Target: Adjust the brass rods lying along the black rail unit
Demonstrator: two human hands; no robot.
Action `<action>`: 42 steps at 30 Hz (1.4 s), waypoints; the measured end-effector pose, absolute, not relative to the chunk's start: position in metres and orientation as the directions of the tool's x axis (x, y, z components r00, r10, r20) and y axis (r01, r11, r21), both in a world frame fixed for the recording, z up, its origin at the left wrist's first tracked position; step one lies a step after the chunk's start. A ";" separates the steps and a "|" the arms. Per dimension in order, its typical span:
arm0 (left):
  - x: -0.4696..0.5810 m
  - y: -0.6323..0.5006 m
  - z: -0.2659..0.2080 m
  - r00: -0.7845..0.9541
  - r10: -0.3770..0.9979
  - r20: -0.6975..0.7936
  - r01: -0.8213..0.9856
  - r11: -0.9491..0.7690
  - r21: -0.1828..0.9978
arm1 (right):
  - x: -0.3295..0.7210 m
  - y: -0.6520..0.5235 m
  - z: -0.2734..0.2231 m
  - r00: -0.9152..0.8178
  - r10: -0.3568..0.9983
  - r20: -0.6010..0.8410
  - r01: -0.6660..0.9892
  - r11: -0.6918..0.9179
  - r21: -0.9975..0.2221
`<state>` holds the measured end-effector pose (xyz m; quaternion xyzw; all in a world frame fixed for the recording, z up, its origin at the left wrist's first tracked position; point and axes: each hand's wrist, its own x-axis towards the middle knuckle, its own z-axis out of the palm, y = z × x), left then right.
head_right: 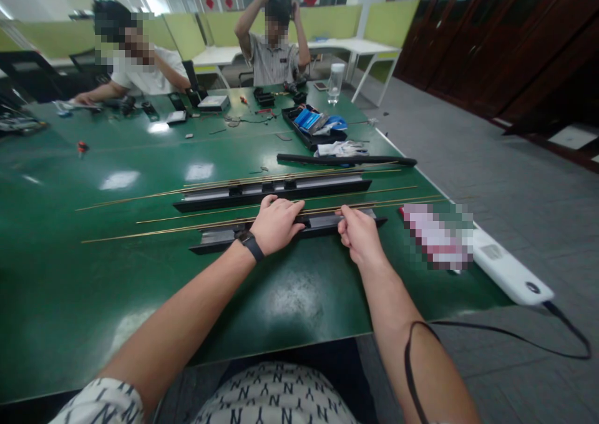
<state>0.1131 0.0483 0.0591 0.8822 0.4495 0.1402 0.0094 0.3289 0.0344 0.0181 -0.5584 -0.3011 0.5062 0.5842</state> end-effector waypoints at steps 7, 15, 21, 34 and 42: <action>0.126 0.053 0.059 0.578 0.785 0.222 0.770 -0.615 0.171 | 0.329 0.035 0.016 0.301 0.929 -0.215 -0.253 -0.139 -0.957; 0.119 0.049 0.055 0.581 0.762 0.284 0.749 -0.638 0.178 | 0.328 0.034 0.018 0.308 0.925 -0.221 -0.253 -0.144 -0.957; 0.066 0.034 0.054 0.453 0.796 0.401 0.818 -0.550 0.167 | 0.327 0.032 0.020 0.307 0.924 -0.227 -0.255 -0.150 -0.955; 0.008 0.019 0.021 0.337 0.827 0.450 0.860 -0.465 0.212 | 0.331 0.035 0.016 0.316 0.920 -0.231 -0.240 -0.158 -0.958; 0.006 0.020 0.017 0.336 0.842 0.423 0.856 -0.460 0.236 | 0.331 0.032 0.018 0.314 0.922 -0.226 -0.233 -0.155 -0.960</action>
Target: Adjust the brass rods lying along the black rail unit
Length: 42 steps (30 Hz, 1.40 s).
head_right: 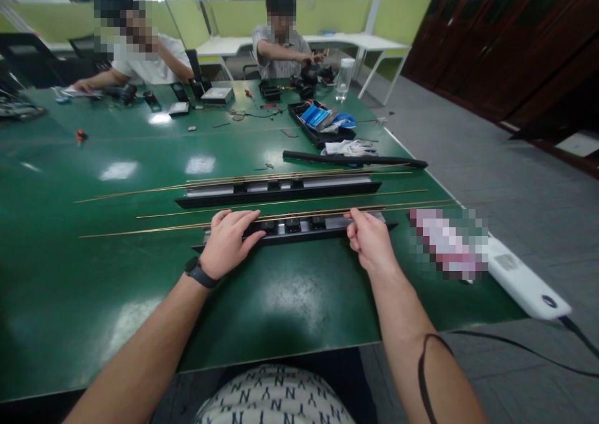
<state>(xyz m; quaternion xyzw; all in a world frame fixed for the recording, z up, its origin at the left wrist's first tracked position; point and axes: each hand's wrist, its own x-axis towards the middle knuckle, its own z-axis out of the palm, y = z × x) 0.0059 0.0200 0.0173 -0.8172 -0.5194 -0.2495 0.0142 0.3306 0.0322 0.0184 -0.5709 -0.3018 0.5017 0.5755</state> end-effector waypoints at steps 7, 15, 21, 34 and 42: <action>0.009 0.021 0.017 0.319 0.844 0.431 0.859 -0.450 0.245 | 0.334 0.034 0.015 0.313 0.922 -0.226 -0.234 -0.156 -0.960; 0.005 0.011 0.014 0.241 0.807 0.539 0.863 -0.432 0.261 | 0.336 0.034 0.014 0.316 0.922 -0.223 -0.226 -0.155 -0.962; 0.010 -0.002 0.018 0.127 0.806 0.578 0.891 -0.349 0.291 | 0.337 0.033 0.014 0.306 0.928 -0.212 -0.218 -0.149 -0.965; 0.026 -0.015 0.016 0.079 0.831 0.551 0.920 -0.273 0.281 | 0.336 0.033 0.014 0.310 0.927 -0.210 -0.204 -0.151 -0.967; 0.029 -0.017 0.013 0.103 0.840 0.532 0.936 -0.263 0.234 | 0.334 0.032 0.017 0.314 0.925 -0.213 -0.207 -0.152 -0.967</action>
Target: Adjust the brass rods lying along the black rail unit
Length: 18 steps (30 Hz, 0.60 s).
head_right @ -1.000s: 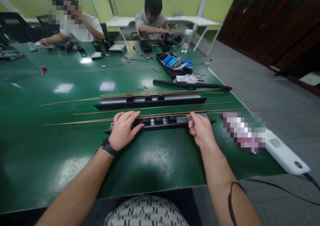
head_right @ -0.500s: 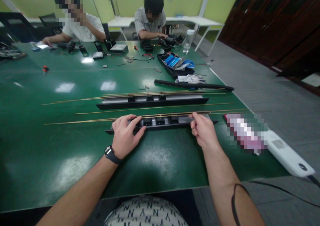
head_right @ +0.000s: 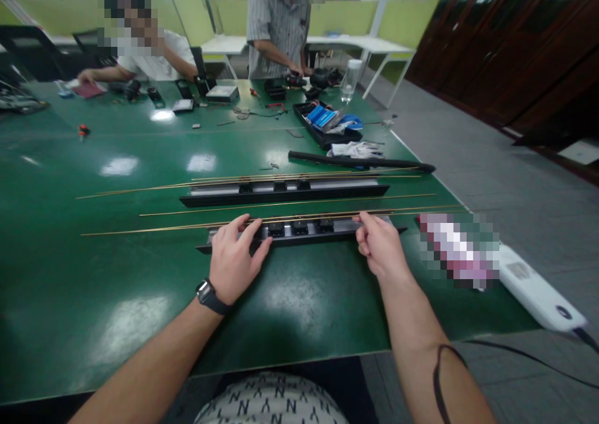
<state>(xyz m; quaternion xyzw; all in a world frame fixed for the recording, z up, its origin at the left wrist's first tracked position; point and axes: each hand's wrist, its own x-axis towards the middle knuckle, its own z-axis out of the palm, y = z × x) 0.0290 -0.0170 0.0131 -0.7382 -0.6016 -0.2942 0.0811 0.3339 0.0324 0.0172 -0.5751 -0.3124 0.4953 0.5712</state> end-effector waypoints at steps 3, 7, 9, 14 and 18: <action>0.032 -0.020 0.013 0.104 0.846 0.523 0.941 -0.254 0.225 | 0.333 0.032 0.018 0.321 0.923 -0.214 -0.209 -0.151 -0.966; 0.035 -0.023 0.015 0.115 0.871 0.477 0.945 -0.244 0.218 | 0.333 0.032 0.019 0.323 0.921 -0.219 -0.207 -0.158 -0.966; 0.036 -0.024 0.015 0.123 0.881 0.458 0.942 -0.249 0.227 | 0.334 0.032 0.019 0.325 0.920 -0.219 -0.204 -0.158 -0.966; 0.035 -0.022 0.012 0.120 0.888 0.445 0.936 -0.250 0.248 | 0.333 0.032 0.020 0.329 0.918 -0.221 -0.200 -0.161 -0.966; 0.035 -0.021 0.008 0.136 0.881 0.452 0.924 -0.278 0.264 | 0.333 0.032 0.020 0.330 0.916 -0.226 -0.206 -0.164 -0.965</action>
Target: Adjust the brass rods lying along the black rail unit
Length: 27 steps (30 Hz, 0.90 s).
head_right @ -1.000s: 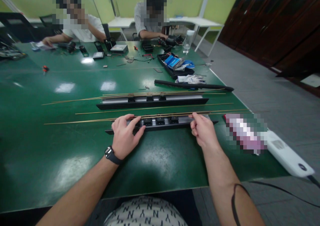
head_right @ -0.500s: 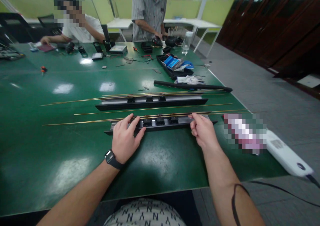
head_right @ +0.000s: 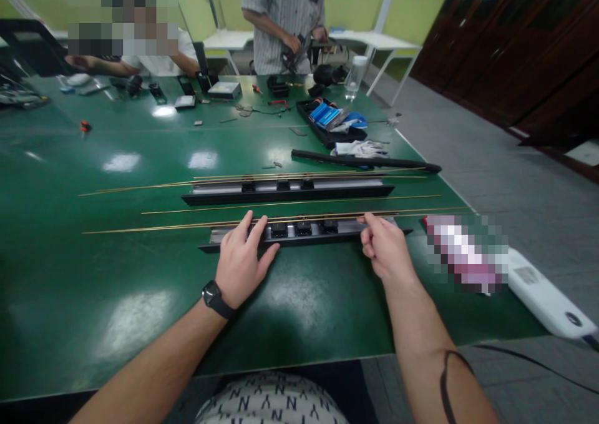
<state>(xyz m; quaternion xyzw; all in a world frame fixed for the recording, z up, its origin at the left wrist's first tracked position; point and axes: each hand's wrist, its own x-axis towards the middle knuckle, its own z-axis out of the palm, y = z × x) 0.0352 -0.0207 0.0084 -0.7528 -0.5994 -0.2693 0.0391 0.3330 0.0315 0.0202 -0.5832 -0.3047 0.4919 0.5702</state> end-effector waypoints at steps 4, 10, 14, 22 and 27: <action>0.035 -0.019 0.006 0.144 0.877 0.459 0.898 -0.311 0.311 | 0.335 0.033 0.017 0.315 0.923 -0.222 -0.200 -0.164 -0.966; 0.035 -0.018 0.003 0.160 0.873 0.461 0.903 -0.318 0.289 | 0.335 0.033 0.017 0.322 0.918 -0.232 -0.214 -0.168 -0.962; 0.035 -0.018 0.003 0.172 0.875 0.452 0.910 -0.317 0.267 | 0.335 0.033 0.017 0.328 0.915 -0.235 -0.219 -0.169 -0.961; 0.036 -0.016 0.005 0.200 0.890 0.409 0.916 -0.318 0.243 | 0.335 0.032 0.016 0.326 0.918 -0.227 -0.219 -0.160 -0.962; 0.036 -0.015 0.006 0.194 0.898 0.395 0.924 -0.303 0.235 | 0.333 0.031 0.019 0.332 0.916 -0.226 -0.220 -0.157 -0.963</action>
